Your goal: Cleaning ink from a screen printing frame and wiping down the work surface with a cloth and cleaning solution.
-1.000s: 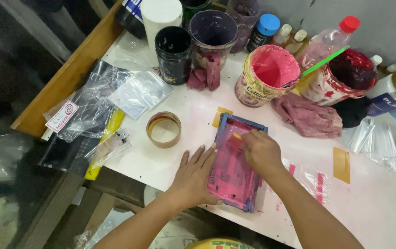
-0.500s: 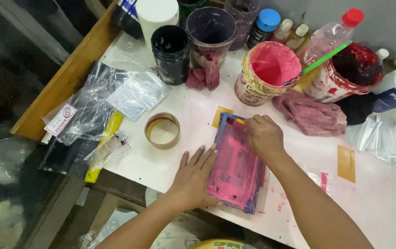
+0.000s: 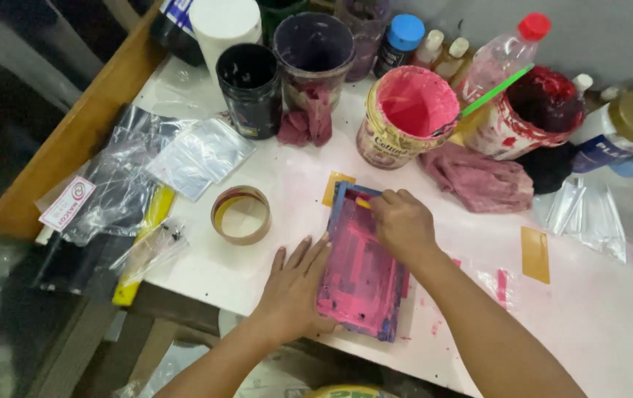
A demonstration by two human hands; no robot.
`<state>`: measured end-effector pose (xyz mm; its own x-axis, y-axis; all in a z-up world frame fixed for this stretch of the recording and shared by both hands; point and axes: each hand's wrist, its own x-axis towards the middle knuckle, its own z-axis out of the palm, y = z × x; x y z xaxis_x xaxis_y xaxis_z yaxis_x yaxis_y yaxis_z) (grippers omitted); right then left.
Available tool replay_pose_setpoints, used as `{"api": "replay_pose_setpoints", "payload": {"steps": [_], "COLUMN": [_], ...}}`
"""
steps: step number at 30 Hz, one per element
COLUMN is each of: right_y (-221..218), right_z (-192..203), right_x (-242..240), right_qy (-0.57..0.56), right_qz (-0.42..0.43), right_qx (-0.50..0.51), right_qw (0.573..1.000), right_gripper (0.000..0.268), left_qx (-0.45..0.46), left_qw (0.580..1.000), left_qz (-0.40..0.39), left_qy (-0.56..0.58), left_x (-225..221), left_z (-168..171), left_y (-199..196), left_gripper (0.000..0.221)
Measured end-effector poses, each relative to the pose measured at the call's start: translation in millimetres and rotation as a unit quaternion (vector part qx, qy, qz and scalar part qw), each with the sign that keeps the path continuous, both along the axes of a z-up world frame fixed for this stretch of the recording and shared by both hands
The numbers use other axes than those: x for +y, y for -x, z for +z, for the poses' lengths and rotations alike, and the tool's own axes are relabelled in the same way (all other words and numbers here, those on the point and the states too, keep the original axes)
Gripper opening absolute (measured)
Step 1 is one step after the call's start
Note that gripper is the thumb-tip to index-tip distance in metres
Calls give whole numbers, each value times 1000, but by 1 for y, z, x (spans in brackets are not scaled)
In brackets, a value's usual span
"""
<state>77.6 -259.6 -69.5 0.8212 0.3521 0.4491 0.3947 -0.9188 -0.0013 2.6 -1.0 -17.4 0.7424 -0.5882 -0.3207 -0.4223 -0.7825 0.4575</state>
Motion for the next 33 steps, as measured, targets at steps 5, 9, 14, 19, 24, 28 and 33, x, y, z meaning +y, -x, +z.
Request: {"api": "replay_pose_setpoints", "payload": {"steps": [5, 9, 14, 19, 24, 28, 33], "right_y": [-2, -2, -2, 3, 7, 0, -3], "right_z": [9, 9, 3, -5, 0, 3, -5], "right_x": [-3, -4, -5, -2, 5, 3, 0], "right_qy": [18, 25, -1, -7, -21, -35, -59], "right_qz": [38, 6, 5, 21, 6, 1, -14], "right_qx": [19, 42, 47, -9, 26, 12, 53], "right_qw": [999, 999, 999, 1000, 999, 999, 997], "right_gripper": [9, 5, 10, 17, 11, 4, 8], "left_qx": [-3, -5, -8, 33, -14, 36, 34], "left_qw": [1000, 1000, 1000, 999, 1000, 999, 999], "left_qz": [-2, 3, 4, -8, 6, 8, 7], "left_qy": [9, 24, 28, 8, 18, -6, -3], "left_x": [2, 3, 2, 1, 2, -1, -1], "left_z": [-2, -5, -5, 30, -5, 15, 12], "left_y": [1, 3, 2, -1, 3, -1, 2], "left_gripper": [143, 142, 143, 126, 144, 140, 139]}}
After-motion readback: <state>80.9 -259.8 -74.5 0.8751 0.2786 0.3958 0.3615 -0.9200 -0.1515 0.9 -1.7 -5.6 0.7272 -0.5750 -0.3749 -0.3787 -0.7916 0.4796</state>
